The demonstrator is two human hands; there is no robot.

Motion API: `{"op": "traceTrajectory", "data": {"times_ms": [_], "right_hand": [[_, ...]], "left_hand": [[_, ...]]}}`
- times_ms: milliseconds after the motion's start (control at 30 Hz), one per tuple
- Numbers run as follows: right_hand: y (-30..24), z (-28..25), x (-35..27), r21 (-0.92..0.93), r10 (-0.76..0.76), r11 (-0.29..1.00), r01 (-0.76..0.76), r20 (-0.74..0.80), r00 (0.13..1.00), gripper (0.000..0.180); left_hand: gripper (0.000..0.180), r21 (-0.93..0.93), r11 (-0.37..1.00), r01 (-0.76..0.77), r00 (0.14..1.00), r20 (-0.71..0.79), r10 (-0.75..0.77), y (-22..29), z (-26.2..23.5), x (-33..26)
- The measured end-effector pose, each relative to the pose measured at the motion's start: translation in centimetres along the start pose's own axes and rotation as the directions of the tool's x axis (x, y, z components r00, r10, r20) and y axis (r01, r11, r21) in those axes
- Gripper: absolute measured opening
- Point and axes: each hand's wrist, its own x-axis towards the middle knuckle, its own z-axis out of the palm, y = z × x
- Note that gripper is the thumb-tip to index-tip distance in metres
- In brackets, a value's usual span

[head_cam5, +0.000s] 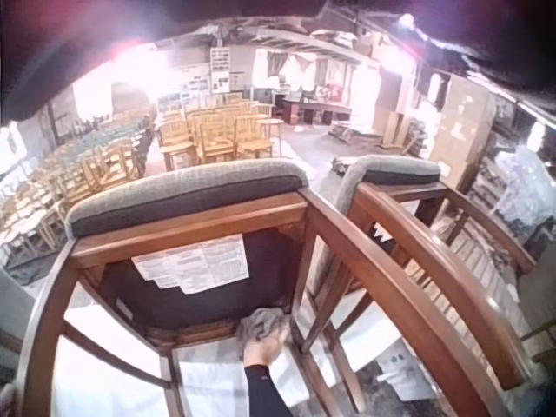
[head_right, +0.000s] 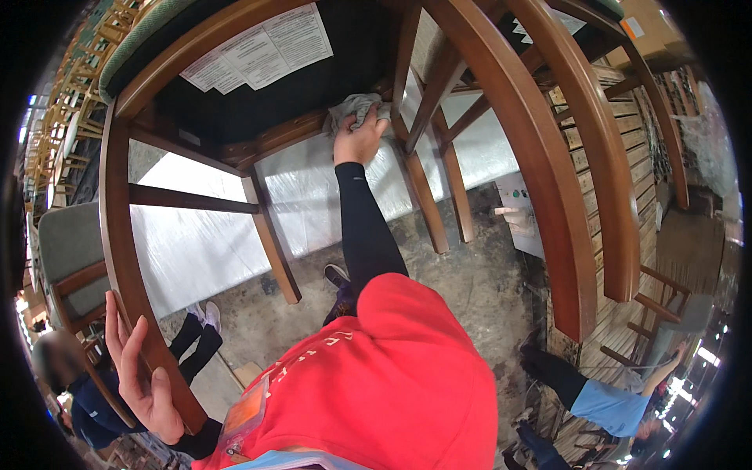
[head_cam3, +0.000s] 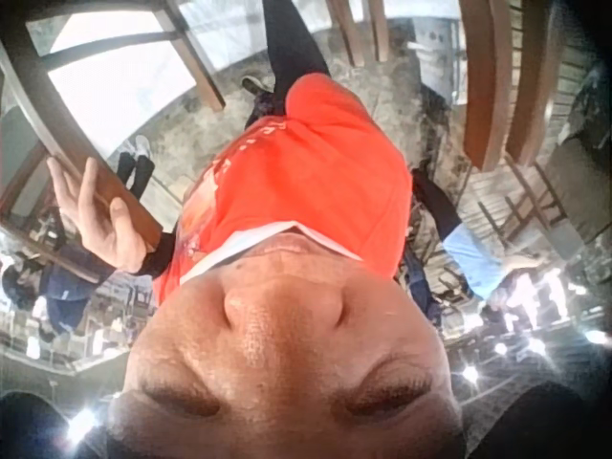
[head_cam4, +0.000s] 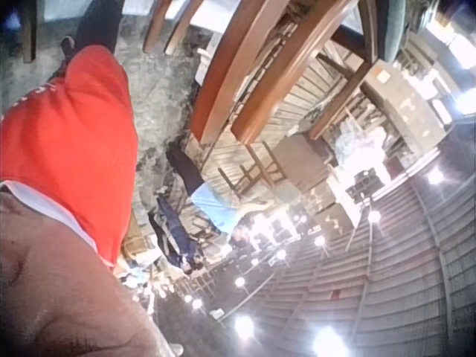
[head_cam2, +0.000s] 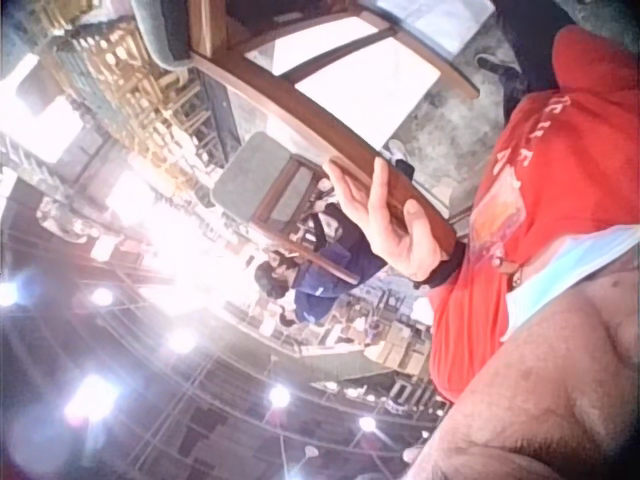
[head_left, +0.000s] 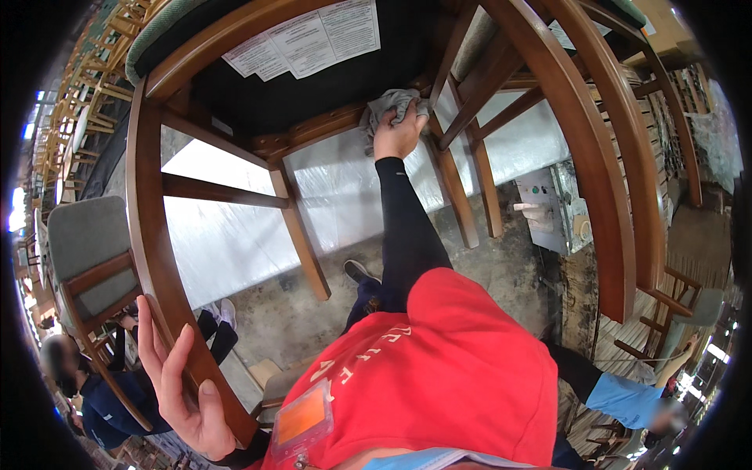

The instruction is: The person wipes the underside and frame of a wooden chair with a gray cloth. They rotate the chair to access different sides and continue wiping the legs and seat frame. The person handles the chair one at a time in a furniture workshop.

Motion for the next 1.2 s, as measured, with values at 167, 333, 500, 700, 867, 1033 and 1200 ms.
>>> {"op": "traceTrajectory", "data": {"times_ms": [167, 333, 500, 700, 867, 1033, 1200], "right_hand": [[-1.0, 0.2, 0.7, 0.011, 0.013, 1.000, -0.013, -0.033, 0.999, 0.062], [0.7, 0.0, 0.1, 0.013, -0.026, 1.000, 0.025, 0.052, 0.998, 0.067], [-0.9, 1.1, 0.1, 0.068, 0.057, 0.996, -0.050, -0.103, 0.993, 0.057], [1.0, -1.8, 2.6, -0.103, -0.305, 0.940, 0.324, 0.166, 0.938, 0.059], [0.1, -0.2, 1.6, -0.190, -0.328, 0.901, 0.390, 0.289, 0.899, 0.056], [-1.6, 3.0, -5.0, -0.118, -0.399, 0.869, 0.481, 0.409, 0.821, 0.048], [-8.0, 5.4, -11.8, 0.126, -0.448, 0.777, 0.617, 0.800, 0.400, 0.035]], "left_hand": [[0.051, -0.028, 1.000, 0.015, 1.000, -0.022, -0.016, -0.2, 0.4, -0.1], [0.051, 0.040, 0.999, -0.001, 1.000, 0.028, 0.000, -0.2, -0.3, 0.0], [0.051, 0.021, 1.000, -0.002, 1.000, -0.003, 0.002, -0.2, 0.1, 0.2], [0.047, 0.006, 1.000, 0.015, 0.999, -0.048, -0.015, -0.2, 0.5, 0.2], [0.048, 0.008, 1.000, -0.018, 0.998, -0.065, 0.018, -0.4, 0.5, 0.3], [0.052, -0.027, 0.999, -0.017, 0.997, -0.073, 0.015, -0.7, 0.3, 0.0], [0.049, 0.027, 0.999, 0.019, 0.999, -0.044, -0.018, -0.4, 0.0, 0.4]]}}
